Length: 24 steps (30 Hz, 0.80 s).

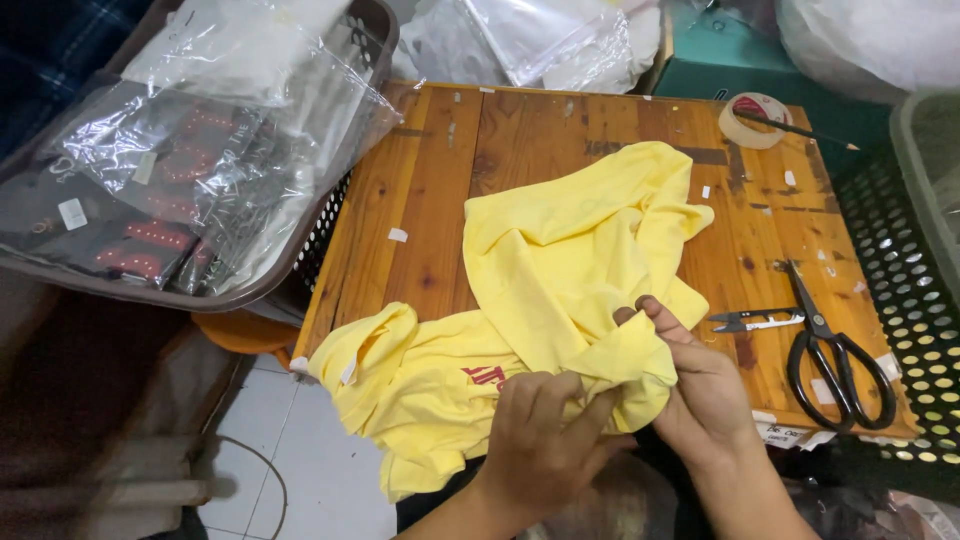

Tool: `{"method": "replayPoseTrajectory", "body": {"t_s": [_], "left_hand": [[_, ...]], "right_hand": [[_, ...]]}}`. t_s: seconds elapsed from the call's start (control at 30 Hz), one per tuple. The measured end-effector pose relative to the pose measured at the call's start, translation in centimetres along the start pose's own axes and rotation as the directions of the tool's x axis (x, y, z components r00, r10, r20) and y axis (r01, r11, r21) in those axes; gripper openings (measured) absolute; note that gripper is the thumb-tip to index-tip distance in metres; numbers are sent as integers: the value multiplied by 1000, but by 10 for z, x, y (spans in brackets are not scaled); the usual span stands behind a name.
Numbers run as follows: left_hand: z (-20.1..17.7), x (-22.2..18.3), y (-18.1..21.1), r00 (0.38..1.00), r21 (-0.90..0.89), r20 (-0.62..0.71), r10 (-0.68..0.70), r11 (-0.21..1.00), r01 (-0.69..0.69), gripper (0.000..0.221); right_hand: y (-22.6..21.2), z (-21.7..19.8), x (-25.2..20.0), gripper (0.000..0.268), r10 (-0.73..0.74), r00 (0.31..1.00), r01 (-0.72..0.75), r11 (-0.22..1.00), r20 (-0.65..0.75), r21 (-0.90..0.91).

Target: Trimming excess threads and small fabric pieces from a yellow garment using scissors on a wooden workbench.

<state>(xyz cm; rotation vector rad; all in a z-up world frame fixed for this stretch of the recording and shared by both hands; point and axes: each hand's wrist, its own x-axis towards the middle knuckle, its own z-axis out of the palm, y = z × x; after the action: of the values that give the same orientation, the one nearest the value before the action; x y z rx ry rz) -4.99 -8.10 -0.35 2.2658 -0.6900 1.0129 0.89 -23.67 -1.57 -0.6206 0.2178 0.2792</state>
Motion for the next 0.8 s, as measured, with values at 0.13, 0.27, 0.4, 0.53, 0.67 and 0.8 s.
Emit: {"method": "replayPoseTrajectory", "body": {"t_s": [0.13, 0.27, 0.4, 0.53, 0.67, 0.8], "left_hand": [[-2, -1, -4, 997, -20, -78, 6, 1000, -8, 7], [-3, -9, -8, 975, -42, -215, 57, 997, -68, 10], [-6, -7, -6, 923, 69, -354, 150, 989, -134, 12], [-8, -11, -8, 927, 83, -332, 177, 984, -159, 9], [-6, -15, -9, 936, 40, -323, 140, 990, -134, 11], [-4, -18, -18, 944, -73, -327, -40, 997, 17, 8]], "right_hand": [[-4, -1, 1, 33, 28, 1000, -28, 999, 4, 28], [-8, -7, 3, 34, 1, 999, -4, 997, 42, 80], [-11, -4, 2, 35, -58, 996, 49, 989, 61, 142], [-10, -2, 1, 32, -52, 996, 43, 990, 71, 131], [-8, 2, -1, 28, -95, 993, 85, 989, 76, 123], [-4, 2, -22, 22, -117, 973, 224, 684, 198, -695]]}}
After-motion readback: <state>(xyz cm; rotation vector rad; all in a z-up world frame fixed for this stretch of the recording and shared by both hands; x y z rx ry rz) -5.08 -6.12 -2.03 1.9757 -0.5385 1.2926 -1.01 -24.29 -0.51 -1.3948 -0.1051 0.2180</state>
